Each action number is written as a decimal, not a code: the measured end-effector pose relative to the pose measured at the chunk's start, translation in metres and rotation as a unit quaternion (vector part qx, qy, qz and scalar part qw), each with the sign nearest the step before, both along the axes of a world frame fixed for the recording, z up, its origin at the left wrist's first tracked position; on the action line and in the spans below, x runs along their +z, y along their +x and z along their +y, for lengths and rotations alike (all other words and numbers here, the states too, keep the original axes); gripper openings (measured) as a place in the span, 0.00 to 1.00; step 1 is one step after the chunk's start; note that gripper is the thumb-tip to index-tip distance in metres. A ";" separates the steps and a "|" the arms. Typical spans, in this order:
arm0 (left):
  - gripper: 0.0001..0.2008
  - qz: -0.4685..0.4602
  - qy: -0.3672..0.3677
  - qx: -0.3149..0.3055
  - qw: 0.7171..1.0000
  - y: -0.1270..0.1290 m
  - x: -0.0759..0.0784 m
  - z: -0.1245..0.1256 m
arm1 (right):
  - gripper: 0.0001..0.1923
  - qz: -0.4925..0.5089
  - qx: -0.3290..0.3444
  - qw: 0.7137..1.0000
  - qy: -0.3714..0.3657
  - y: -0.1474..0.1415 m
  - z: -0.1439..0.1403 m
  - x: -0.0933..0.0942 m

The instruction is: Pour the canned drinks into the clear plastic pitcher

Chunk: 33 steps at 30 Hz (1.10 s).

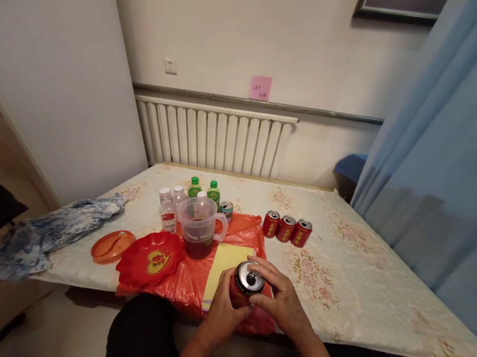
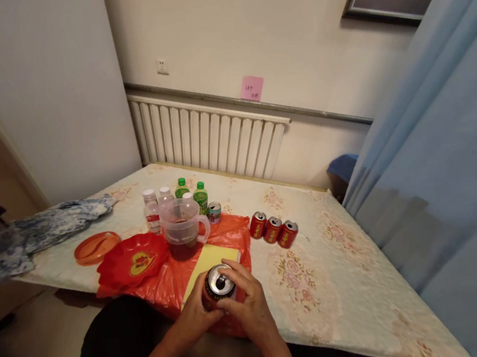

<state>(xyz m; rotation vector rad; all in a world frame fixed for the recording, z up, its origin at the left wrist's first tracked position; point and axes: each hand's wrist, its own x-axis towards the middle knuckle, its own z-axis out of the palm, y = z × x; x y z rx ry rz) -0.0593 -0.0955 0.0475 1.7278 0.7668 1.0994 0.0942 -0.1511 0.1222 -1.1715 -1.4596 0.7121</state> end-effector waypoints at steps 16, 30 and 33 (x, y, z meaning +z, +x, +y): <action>0.35 0.007 -0.019 -0.010 1.000 -0.005 -0.006 0.000 | 0.16 0.043 -0.009 0.998 -0.038 -0.006 0.006 -0.005; 0.39 -0.043 -0.108 -0.042 0.992 -0.034 -0.021 0.017 | 0.19 0.072 0.065 0.989 -0.111 -0.021 0.047 -0.013; 0.40 -0.051 -0.143 -0.007 0.988 -0.044 -0.023 0.022 | 0.22 0.092 0.026 0.991 -0.092 -0.019 0.082 -0.015</action>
